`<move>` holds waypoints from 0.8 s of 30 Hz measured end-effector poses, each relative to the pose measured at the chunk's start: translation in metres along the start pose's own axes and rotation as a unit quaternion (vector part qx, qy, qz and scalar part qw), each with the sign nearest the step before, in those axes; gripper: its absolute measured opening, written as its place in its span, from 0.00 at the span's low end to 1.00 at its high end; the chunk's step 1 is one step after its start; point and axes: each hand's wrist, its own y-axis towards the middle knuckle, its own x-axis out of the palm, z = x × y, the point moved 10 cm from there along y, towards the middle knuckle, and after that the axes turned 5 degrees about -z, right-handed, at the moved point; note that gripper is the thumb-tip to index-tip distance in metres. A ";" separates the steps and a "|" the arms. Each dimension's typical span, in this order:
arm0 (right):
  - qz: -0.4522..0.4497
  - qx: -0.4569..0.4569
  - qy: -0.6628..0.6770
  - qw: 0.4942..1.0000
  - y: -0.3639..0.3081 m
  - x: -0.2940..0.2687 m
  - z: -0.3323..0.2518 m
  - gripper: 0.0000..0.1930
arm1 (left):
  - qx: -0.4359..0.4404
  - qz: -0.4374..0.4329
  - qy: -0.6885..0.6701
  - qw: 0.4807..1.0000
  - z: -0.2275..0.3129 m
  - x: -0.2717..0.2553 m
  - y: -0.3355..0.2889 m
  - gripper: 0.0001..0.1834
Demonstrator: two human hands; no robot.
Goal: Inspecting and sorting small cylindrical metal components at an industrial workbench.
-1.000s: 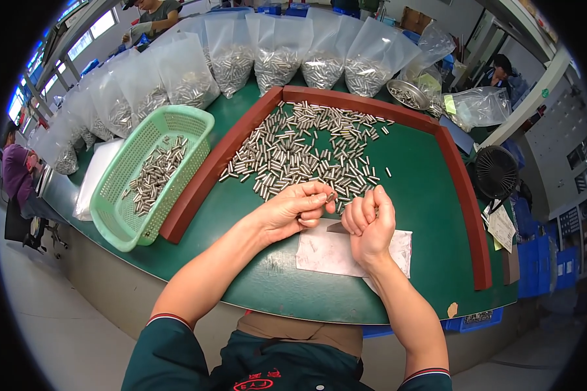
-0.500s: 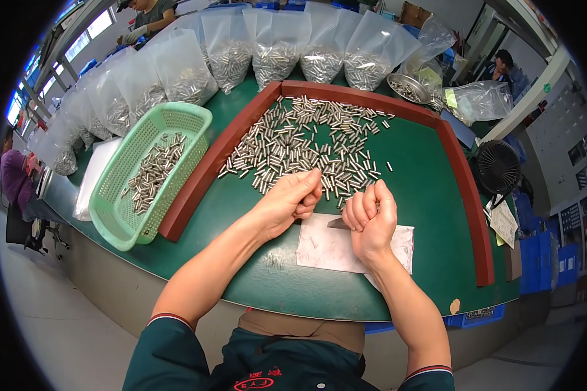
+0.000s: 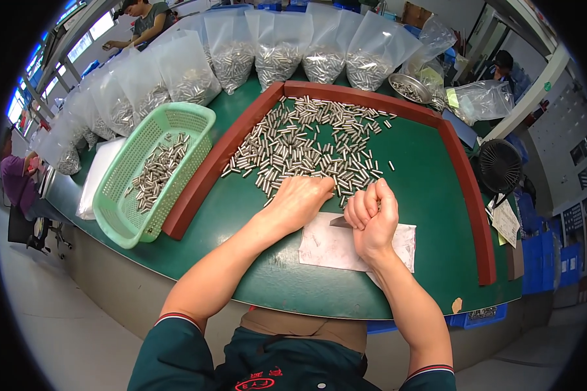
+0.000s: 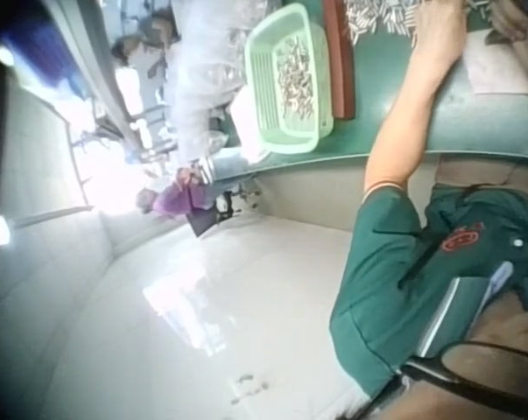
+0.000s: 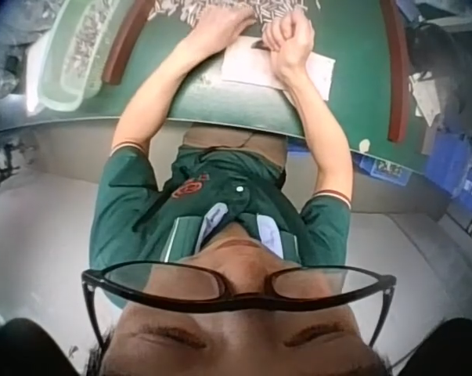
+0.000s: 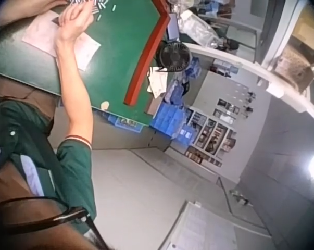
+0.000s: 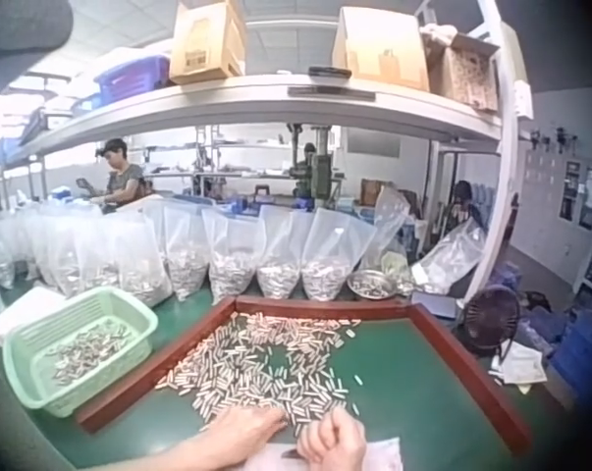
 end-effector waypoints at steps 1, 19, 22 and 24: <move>-0.002 -0.003 0.000 1.000 0.000 0.002 -0.001 0.23 | -0.002 0.001 0.002 1.000 0.001 -0.002 -0.001 0.04; 0.011 -0.001 0.007 1.000 0.000 -0.004 0.001 0.23 | -0.154 -0.017 -0.863 0.480 -0.025 0.038 -0.015 0.07; 0.009 0.000 0.007 1.000 0.000 -0.004 0.002 0.23 | -0.154 -0.022 -0.863 0.480 -0.025 0.039 -0.016 0.07; 0.009 0.000 0.008 1.000 0.000 -0.003 0.002 0.23 | -0.157 -0.021 -0.862 0.482 -0.024 0.039 -0.016 0.07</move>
